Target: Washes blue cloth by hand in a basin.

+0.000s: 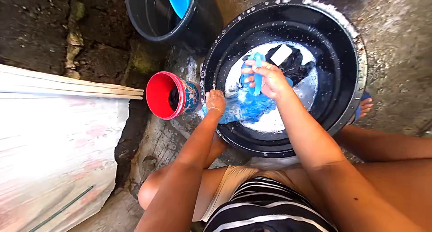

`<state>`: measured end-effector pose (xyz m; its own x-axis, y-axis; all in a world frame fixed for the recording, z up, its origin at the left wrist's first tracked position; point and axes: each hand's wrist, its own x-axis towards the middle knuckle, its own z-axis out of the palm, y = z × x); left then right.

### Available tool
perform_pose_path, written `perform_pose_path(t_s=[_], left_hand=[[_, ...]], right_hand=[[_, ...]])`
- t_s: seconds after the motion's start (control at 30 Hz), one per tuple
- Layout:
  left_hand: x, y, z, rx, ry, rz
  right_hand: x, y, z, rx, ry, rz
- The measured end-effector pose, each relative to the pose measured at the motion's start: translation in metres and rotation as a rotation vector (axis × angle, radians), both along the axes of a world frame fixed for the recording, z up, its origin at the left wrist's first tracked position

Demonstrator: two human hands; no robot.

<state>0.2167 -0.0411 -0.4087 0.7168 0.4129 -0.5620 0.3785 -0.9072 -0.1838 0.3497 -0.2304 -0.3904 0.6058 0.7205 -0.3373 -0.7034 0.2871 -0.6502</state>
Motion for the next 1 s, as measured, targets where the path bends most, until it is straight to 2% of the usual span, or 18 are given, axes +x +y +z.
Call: perform_pose_path(t_s=[0.07, 0.13, 0.23, 0.3, 0.33, 0.47, 0.53, 0.6, 0.7, 0.77, 0.8, 0.9, 0.97, 1.0], left_hand=[[0.014, -0.011, -0.003, 0.061, 0.185, 0.032], [0.016, -0.01, 0.003, -0.024, 0.22, 0.056], [0.009, -0.001, 0.029, -0.493, -0.086, 0.155], [-0.005, -0.01, 0.062, -0.779, -0.354, 0.248], [-0.013, -0.019, 0.084, -0.852, -0.453, 0.268], [-0.039, -0.04, 0.154, -0.931, -0.811, 0.23], [-0.05, -0.038, 0.181, -0.948, -1.004, 0.189], [-0.066, -0.029, 0.208, -0.938, -1.173, 0.139], [-0.09, -0.018, 0.241, -0.916, -1.348, 0.023], [-0.106, -0.011, 0.248, -0.918, -1.407, -0.014], [-0.114, -0.005, 0.244, -0.938, -1.424, -0.011], [-0.132, 0.015, 0.215, -1.011, -1.409, 0.166], [-0.135, 0.022, 0.187, -0.848, -1.192, 0.449], [-0.132, 0.027, 0.167, -0.712, -0.972, 0.549]], right_hand=[[0.001, -0.006, 0.012, 0.004, -0.059, 0.078], [0.002, -0.009, 0.015, -0.08, -0.206, 0.146], [0.004, -0.003, 0.016, -0.27, -0.63, 0.322], [0.001, 0.007, 0.017, -0.307, -0.915, 0.442], [-0.002, 0.01, 0.022, -0.282, -0.989, 0.481], [-0.003, 0.001, 0.062, 0.043, -0.931, 0.566], [0.004, -0.012, 0.072, 0.095, -0.98, 0.611], [0.015, -0.028, 0.072, -0.063, -1.124, 0.623], [0.029, -0.045, 0.059, -0.453, -1.248, 0.601], [0.037, -0.054, 0.045, -0.555, -1.207, 0.568], [0.039, -0.06, 0.041, -0.521, -1.153, 0.533], [0.046, -0.095, 0.034, -0.233, -0.892, 0.306], [0.058, -0.122, 0.039, -0.218, -0.786, 0.254], [0.064, -0.131, 0.04, -0.327, -0.8, 0.28]])
